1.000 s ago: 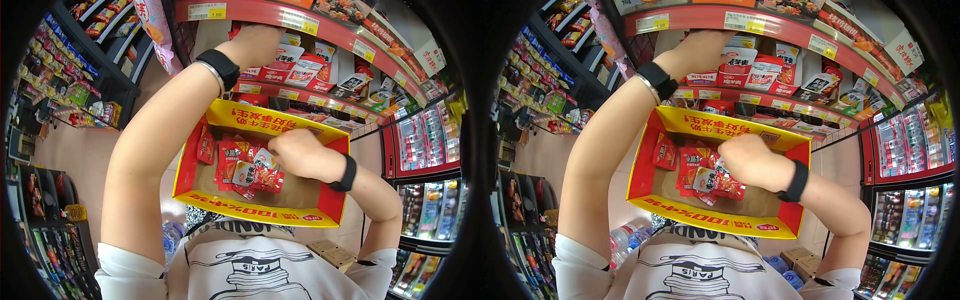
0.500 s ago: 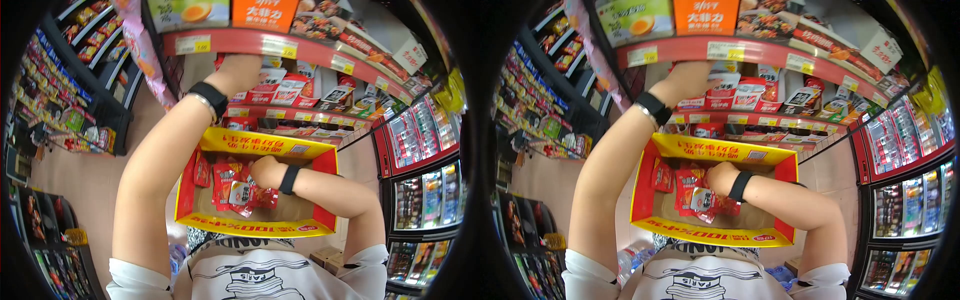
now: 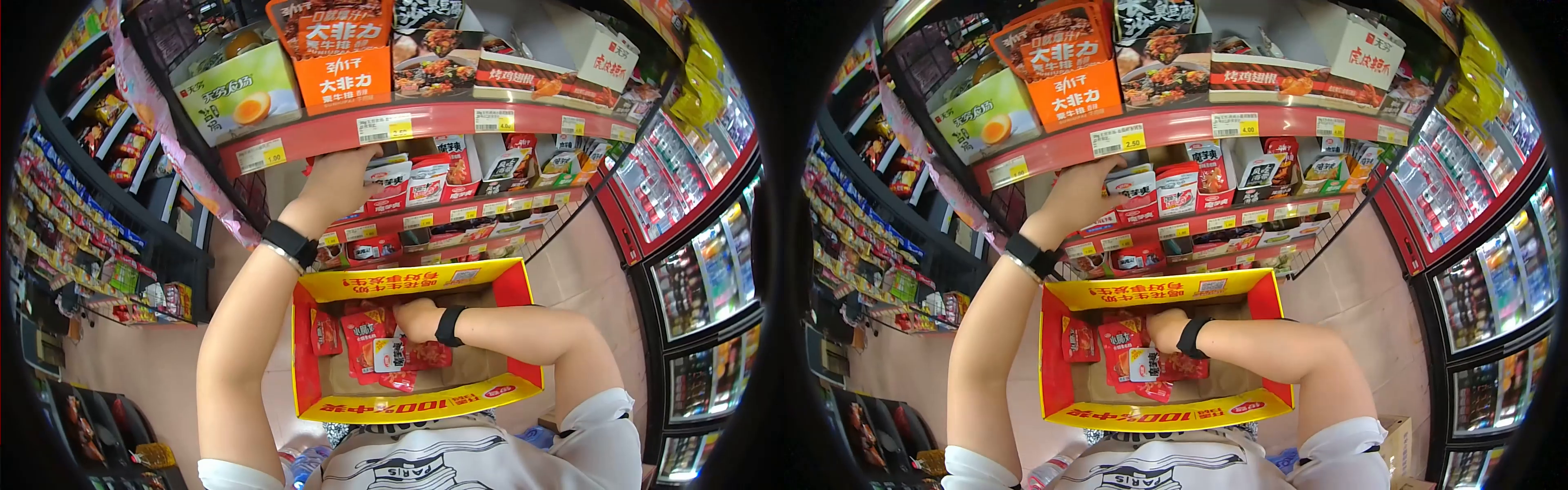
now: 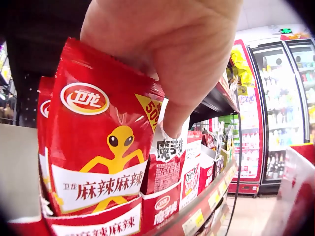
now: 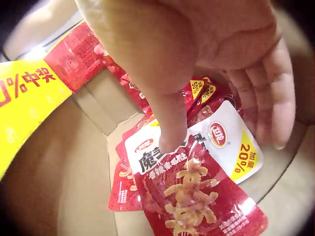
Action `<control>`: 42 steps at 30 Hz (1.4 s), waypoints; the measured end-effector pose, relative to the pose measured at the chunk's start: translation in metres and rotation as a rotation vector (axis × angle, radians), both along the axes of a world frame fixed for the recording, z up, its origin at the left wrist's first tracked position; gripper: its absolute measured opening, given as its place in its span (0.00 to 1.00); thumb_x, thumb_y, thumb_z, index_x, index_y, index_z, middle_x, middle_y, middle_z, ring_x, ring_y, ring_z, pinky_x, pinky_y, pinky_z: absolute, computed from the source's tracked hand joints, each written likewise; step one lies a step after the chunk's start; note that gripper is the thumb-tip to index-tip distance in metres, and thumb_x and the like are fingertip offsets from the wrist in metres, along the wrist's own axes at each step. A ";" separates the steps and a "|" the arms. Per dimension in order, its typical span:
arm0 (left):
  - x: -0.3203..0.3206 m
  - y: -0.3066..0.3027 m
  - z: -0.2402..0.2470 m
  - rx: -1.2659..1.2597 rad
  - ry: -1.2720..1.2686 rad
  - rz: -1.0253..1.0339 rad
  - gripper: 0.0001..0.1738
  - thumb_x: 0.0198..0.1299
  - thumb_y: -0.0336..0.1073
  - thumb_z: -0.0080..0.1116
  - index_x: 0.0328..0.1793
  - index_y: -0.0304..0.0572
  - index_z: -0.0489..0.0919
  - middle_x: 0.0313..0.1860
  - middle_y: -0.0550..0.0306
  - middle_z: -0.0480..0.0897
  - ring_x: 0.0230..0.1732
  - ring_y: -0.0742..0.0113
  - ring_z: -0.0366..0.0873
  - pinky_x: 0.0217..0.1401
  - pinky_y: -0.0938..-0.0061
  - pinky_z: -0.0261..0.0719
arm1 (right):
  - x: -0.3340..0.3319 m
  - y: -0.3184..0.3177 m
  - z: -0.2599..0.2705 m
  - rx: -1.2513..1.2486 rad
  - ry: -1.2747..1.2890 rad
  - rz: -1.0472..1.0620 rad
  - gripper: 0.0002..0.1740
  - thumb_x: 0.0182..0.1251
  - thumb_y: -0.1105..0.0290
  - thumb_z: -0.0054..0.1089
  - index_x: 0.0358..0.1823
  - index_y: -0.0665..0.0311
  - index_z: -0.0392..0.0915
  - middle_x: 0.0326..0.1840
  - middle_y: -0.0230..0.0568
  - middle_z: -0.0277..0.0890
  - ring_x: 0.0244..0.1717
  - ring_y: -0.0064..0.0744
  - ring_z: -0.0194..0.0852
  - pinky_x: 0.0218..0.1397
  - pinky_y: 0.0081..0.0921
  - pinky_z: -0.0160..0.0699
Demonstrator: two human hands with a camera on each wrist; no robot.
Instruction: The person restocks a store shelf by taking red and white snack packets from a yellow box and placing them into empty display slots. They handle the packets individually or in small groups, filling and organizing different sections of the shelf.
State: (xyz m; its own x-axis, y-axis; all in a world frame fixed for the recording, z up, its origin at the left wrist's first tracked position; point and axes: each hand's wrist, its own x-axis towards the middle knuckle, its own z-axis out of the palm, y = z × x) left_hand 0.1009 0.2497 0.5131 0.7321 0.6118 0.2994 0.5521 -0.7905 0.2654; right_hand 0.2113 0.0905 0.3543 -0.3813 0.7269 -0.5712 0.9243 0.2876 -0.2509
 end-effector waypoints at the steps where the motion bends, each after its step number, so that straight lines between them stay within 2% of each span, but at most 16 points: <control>1: -0.001 -0.002 0.000 0.002 0.009 -0.009 0.27 0.49 0.39 0.67 0.55 0.41 0.73 0.47 0.43 0.79 0.49 0.45 0.76 0.51 0.59 0.74 | 0.000 0.000 0.001 0.002 0.009 -0.009 0.30 0.49 0.68 0.66 0.54 0.75 0.72 0.42 0.55 0.81 0.45 0.47 0.81 0.44 0.36 0.79; 3: -0.003 -0.006 -0.001 0.054 0.030 -0.024 0.26 0.47 0.35 0.68 0.55 0.44 0.74 0.47 0.45 0.80 0.49 0.47 0.77 0.51 0.59 0.72 | 0.000 0.000 0.004 -0.037 -0.005 0.114 0.17 0.50 0.70 0.63 0.44 0.67 0.81 0.42 0.52 0.81 0.46 0.45 0.81 0.43 0.36 0.79; 6: -0.006 -0.005 -0.004 0.146 0.034 -0.038 0.28 0.47 0.36 0.68 0.57 0.46 0.73 0.46 0.46 0.80 0.50 0.48 0.77 0.53 0.60 0.71 | -0.001 -0.002 0.007 0.010 0.004 0.081 0.11 0.51 0.71 0.60 0.37 0.63 0.84 0.43 0.50 0.81 0.46 0.45 0.81 0.44 0.36 0.79; 7: -0.005 -0.004 -0.008 0.150 0.037 -0.043 0.28 0.47 0.36 0.68 0.57 0.46 0.73 0.46 0.46 0.80 0.50 0.48 0.77 0.53 0.60 0.71 | -0.002 -0.002 0.004 0.015 0.007 0.076 0.11 0.51 0.71 0.60 0.37 0.63 0.84 0.43 0.50 0.81 0.46 0.45 0.81 0.44 0.36 0.79; 9: -0.003 -0.001 -0.015 0.399 0.072 0.051 0.30 0.46 0.39 0.69 0.58 0.48 0.74 0.46 0.47 0.81 0.50 0.50 0.77 0.53 0.60 0.71 | -0.002 -0.002 -0.006 0.027 0.057 0.030 0.12 0.52 0.71 0.59 0.38 0.64 0.84 0.42 0.50 0.81 0.46 0.45 0.81 0.45 0.37 0.79; 12: 0.006 0.002 -0.019 0.520 0.021 0.101 0.29 0.44 0.42 0.70 0.56 0.48 0.76 0.44 0.48 0.82 0.48 0.51 0.78 0.52 0.59 0.72 | -0.002 -0.002 -0.010 0.021 0.087 0.029 0.12 0.52 0.72 0.58 0.39 0.64 0.82 0.42 0.50 0.81 0.46 0.48 0.79 0.45 0.39 0.78; 16: 0.022 0.004 -0.016 0.419 0.140 0.162 0.25 0.44 0.44 0.70 0.50 0.47 0.80 0.39 0.50 0.83 0.46 0.52 0.79 0.50 0.58 0.72 | -0.003 0.000 -0.016 0.047 0.114 0.040 0.13 0.51 0.73 0.59 0.39 0.67 0.83 0.43 0.53 0.81 0.47 0.47 0.81 0.45 0.38 0.79; 18: 0.027 0.005 -0.018 0.530 0.163 0.201 0.18 0.45 0.42 0.69 0.42 0.46 0.80 0.33 0.53 0.82 0.42 0.53 0.80 0.47 0.58 0.71 | -0.003 0.001 -0.019 0.015 0.086 0.043 0.14 0.52 0.72 0.58 0.42 0.63 0.80 0.43 0.50 0.80 0.47 0.49 0.79 0.46 0.40 0.78; 21: 0.029 -0.001 -0.019 0.584 0.184 0.234 0.14 0.45 0.40 0.68 0.37 0.46 0.79 0.31 0.54 0.81 0.41 0.54 0.79 0.43 0.58 0.71 | -0.003 0.000 -0.024 0.053 0.102 0.062 0.13 0.52 0.72 0.58 0.41 0.63 0.81 0.42 0.50 0.81 0.46 0.49 0.79 0.45 0.41 0.78; 24: 0.027 0.002 -0.025 0.734 0.134 0.246 0.12 0.47 0.39 0.67 0.35 0.46 0.78 0.31 0.54 0.80 0.41 0.55 0.79 0.40 0.58 0.69 | -0.003 0.001 -0.009 0.028 0.087 0.086 0.12 0.52 0.73 0.57 0.40 0.63 0.81 0.41 0.50 0.81 0.46 0.49 0.79 0.45 0.41 0.78; 28: 0.024 0.004 -0.024 0.706 0.170 0.144 0.12 0.47 0.40 0.66 0.35 0.45 0.78 0.33 0.54 0.80 0.42 0.56 0.79 0.41 0.59 0.71 | -0.006 0.004 -0.016 0.046 0.098 0.068 0.12 0.51 0.71 0.59 0.38 0.63 0.81 0.39 0.50 0.81 0.44 0.50 0.80 0.44 0.41 0.78; 30: 0.023 0.000 -0.017 0.513 0.273 0.191 0.15 0.47 0.42 0.67 0.38 0.44 0.79 0.36 0.53 0.81 0.44 0.56 0.79 0.42 0.60 0.73 | -0.007 0.004 -0.018 -0.028 0.077 0.100 0.17 0.46 0.68 0.67 0.40 0.63 0.80 0.40 0.49 0.81 0.45 0.49 0.79 0.44 0.41 0.77; 31: 0.024 -0.001 -0.014 0.513 0.273 0.195 0.15 0.47 0.42 0.67 0.38 0.44 0.79 0.36 0.53 0.81 0.44 0.56 0.79 0.42 0.60 0.73 | -0.007 0.003 -0.017 -0.027 0.076 0.104 0.17 0.46 0.68 0.67 0.40 0.63 0.80 0.40 0.49 0.81 0.45 0.49 0.79 0.44 0.41 0.77; 33: 0.025 -0.002 -0.008 0.404 0.238 0.167 0.23 0.45 0.44 0.68 0.46 0.42 0.79 0.41 0.49 0.82 0.47 0.53 0.78 0.47 0.61 0.75 | -0.005 0.001 -0.015 -0.068 0.136 0.098 0.25 0.38 0.65 0.74 0.42 0.63 0.78 0.42 0.47 0.80 0.46 0.48 0.78 0.45 0.40 0.76; 36: 0.023 0.004 -0.011 0.389 0.073 0.073 0.30 0.45 0.45 0.69 0.54 0.42 0.78 0.48 0.46 0.80 0.52 0.50 0.76 0.53 0.62 0.74 | -0.006 -0.002 -0.013 -0.070 0.153 0.052 0.30 0.34 0.64 0.77 0.44 0.62 0.76 0.43 0.45 0.80 0.47 0.48 0.78 0.47 0.40 0.75; 42: 0.024 0.000 -0.008 0.405 0.016 0.039 0.32 0.45 0.45 0.69 0.57 0.42 0.76 0.51 0.45 0.79 0.55 0.49 0.74 0.57 0.62 0.72 | -0.011 0.000 -0.018 -0.089 0.168 0.003 0.31 0.33 0.64 0.78 0.45 0.61 0.78 0.43 0.45 0.80 0.47 0.47 0.78 0.46 0.39 0.76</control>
State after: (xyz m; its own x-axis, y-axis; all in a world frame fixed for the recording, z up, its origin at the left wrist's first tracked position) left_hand 0.1251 0.2497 0.5054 0.7175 0.4741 0.5103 0.5850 -0.8078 -0.0721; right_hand 0.1998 0.0900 0.3358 -0.4787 0.6752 -0.5612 0.8664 0.2599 -0.4264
